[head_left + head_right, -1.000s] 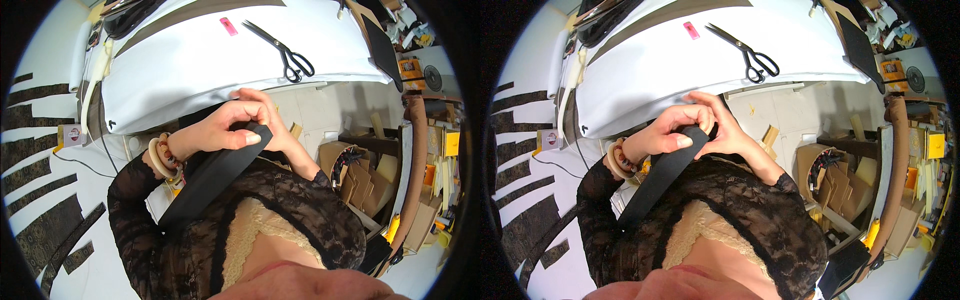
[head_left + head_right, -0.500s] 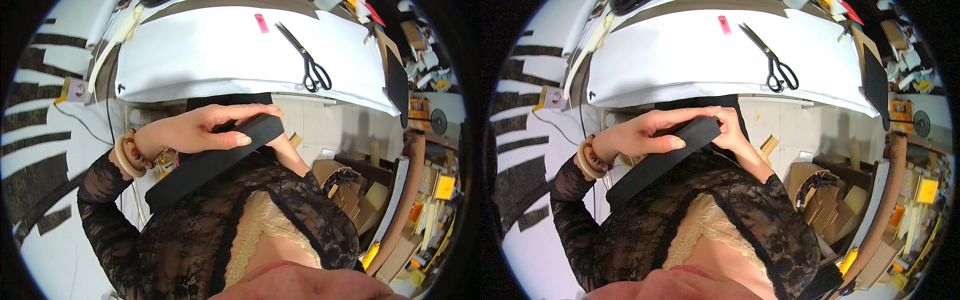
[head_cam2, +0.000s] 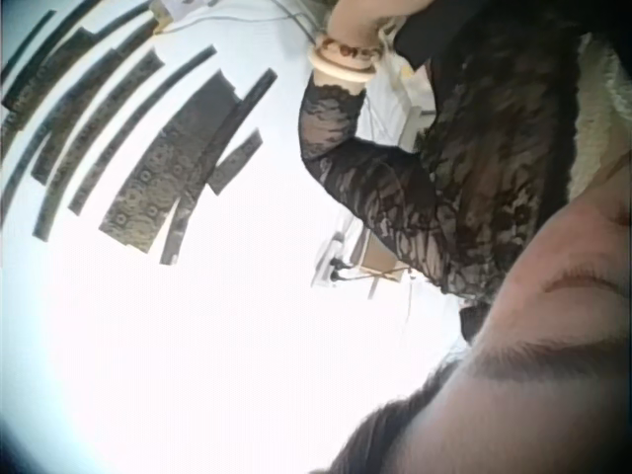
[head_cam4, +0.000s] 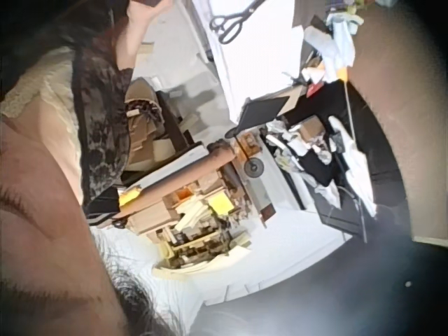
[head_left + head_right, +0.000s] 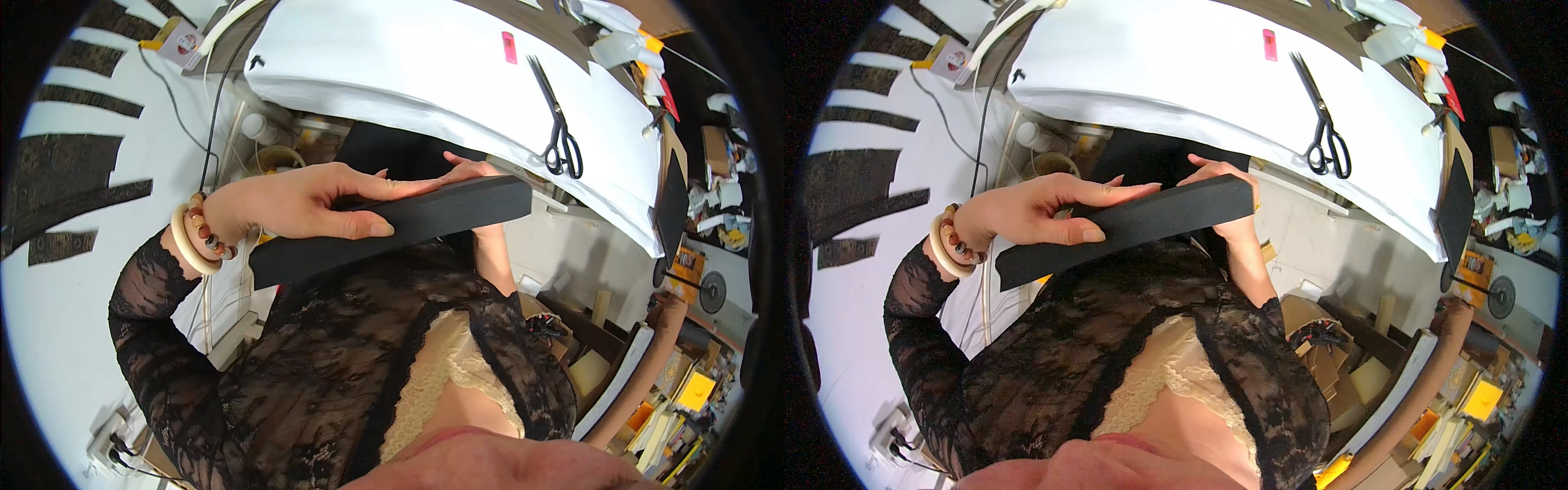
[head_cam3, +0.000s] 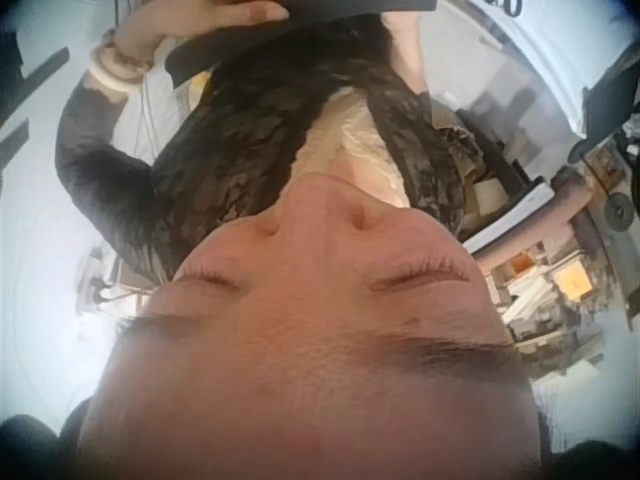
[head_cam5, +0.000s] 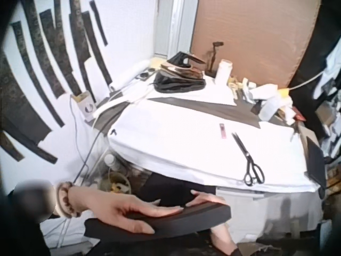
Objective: The person irons a black fabric piece on a white work surface, then uses scissors to trim the edges. They fold the fabric, iron it again, and continue trimming and folding the material.
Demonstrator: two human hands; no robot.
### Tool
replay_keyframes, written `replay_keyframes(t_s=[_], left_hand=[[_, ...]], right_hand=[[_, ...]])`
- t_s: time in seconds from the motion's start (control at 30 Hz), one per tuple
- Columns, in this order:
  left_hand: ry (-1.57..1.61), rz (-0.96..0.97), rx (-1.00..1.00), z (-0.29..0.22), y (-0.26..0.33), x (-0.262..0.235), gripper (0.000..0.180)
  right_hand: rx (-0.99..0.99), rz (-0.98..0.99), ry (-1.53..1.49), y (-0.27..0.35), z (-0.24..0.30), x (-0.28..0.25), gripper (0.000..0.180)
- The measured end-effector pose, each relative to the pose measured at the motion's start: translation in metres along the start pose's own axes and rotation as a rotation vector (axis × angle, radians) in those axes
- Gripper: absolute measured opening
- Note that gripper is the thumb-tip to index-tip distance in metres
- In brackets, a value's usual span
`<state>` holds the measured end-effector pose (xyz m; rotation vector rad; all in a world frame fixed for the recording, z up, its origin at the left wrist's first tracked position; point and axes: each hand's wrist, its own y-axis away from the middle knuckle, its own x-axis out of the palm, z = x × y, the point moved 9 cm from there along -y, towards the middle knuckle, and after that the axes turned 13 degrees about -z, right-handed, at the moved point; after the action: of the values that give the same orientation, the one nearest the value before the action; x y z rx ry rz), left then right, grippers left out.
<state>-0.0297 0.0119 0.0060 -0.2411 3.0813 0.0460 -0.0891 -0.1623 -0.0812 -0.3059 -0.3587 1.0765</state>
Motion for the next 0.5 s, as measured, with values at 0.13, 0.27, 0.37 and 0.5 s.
replay_keyframes(t_s=[0.13, 0.27, 0.37, 0.5], left_hand=[[-0.090, 0.002, -0.039, -0.001, 0.018, -0.002, 0.060], [-0.038, -0.023, -0.053, 0.007, 0.040, -0.003, 0.060], [-0.016, -0.037, -0.145, 0.016, 0.059, -0.005, 0.064], [0.341, -0.191, -0.101, 0.008, 0.091, -0.016, 0.090]], right_hand=[[-0.015, 0.018, -0.034, 0.002, -0.001, -0.001, 0.021], [-0.008, 0.049, -0.049, 0.005, -0.005, -0.001, 0.022], [-0.034, 0.040, 0.006, 0.006, -0.002, -0.001, 0.023], [-0.102, -0.056, 0.031, 0.003, -0.007, -0.029, 0.031]])
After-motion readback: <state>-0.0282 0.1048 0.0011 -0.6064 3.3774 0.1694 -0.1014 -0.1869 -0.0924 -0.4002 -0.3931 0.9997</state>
